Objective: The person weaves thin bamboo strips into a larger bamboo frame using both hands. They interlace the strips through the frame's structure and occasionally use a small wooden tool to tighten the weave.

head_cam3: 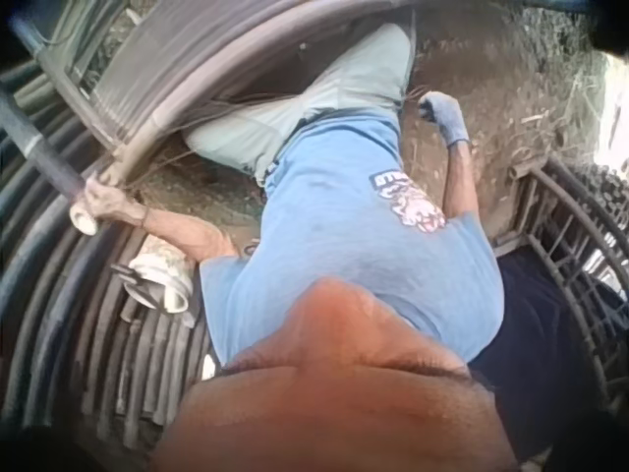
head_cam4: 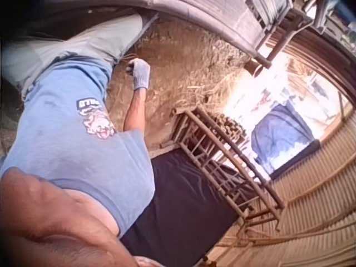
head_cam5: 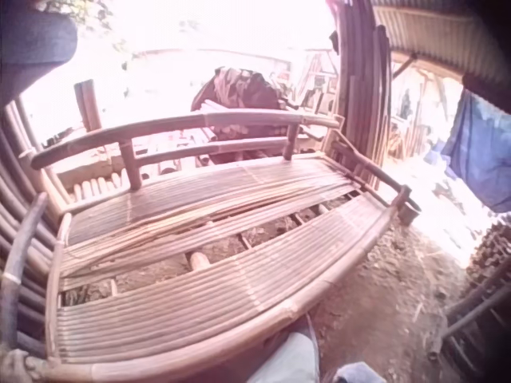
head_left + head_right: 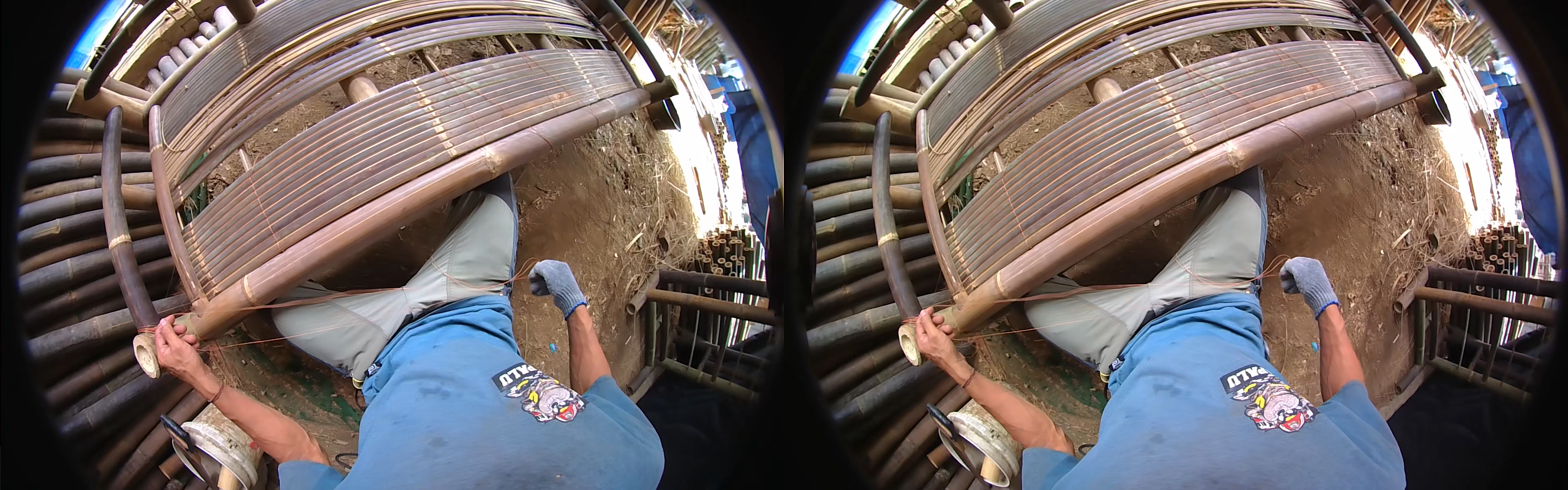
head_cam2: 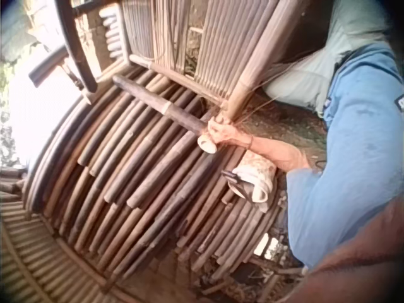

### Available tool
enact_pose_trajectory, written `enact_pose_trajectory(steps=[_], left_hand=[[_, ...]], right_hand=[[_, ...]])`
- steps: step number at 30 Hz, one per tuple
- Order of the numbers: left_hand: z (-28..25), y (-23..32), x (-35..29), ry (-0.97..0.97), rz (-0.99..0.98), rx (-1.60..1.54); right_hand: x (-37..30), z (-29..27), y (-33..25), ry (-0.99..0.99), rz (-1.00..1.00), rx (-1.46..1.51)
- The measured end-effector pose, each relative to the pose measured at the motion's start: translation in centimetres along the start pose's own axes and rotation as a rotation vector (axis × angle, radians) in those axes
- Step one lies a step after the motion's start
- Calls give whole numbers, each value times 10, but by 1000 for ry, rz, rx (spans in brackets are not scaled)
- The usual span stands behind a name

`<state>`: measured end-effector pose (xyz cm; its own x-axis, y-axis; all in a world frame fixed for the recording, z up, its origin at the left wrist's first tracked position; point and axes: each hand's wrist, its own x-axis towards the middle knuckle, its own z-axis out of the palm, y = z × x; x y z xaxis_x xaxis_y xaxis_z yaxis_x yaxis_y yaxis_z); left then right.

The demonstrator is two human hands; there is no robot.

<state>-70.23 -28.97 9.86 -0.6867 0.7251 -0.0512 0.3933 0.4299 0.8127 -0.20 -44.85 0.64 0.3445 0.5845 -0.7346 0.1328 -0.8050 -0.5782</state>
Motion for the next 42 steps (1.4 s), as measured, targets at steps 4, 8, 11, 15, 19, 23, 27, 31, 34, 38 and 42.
enact_pose_trajectory(steps=[4, 8, 11, 15, 19, 23, 27, 31, 34, 38, 42], left_hand=[[21, 11, -36, 91, 25, -416], [46, 9, -66, -243, 21, -1000], [71, 36, -116, -433, 23, -947], [106, 85, -170, -829, 135, -694], [114, 92, -190, -1011, 29, -717], [114, 92, -198, -1094, -24, -688], [115, 88, -195, -985, 100, -711], [102, 118, -173, -607, 433, -679], [101, 173, -164, -651, 712, -608], [46, 192, -105, -85, 924, -545], [-106, 122, -45, 603, 780, -140]], right_hand=[[-10, 2, 10, -91, 123, -186], [-13, 9, 3, 254, -248, -878], [-35, 42, -64, 604, -610, -956], [-83, 102, -162, 381, -1005, -533], [-94, 163, -201, -246, -992, -138], [-94, 201, -214, -537, -840, -66], [-73, 205, -205, -674, -982, -128], [-49, 190, -217, -677, -1136, -119], [-90, 212, -268, -853, -1260, -96], [-112, 202, -315, -1291, -770, -117], [-36, 104, -286, -939, -819, 21]])
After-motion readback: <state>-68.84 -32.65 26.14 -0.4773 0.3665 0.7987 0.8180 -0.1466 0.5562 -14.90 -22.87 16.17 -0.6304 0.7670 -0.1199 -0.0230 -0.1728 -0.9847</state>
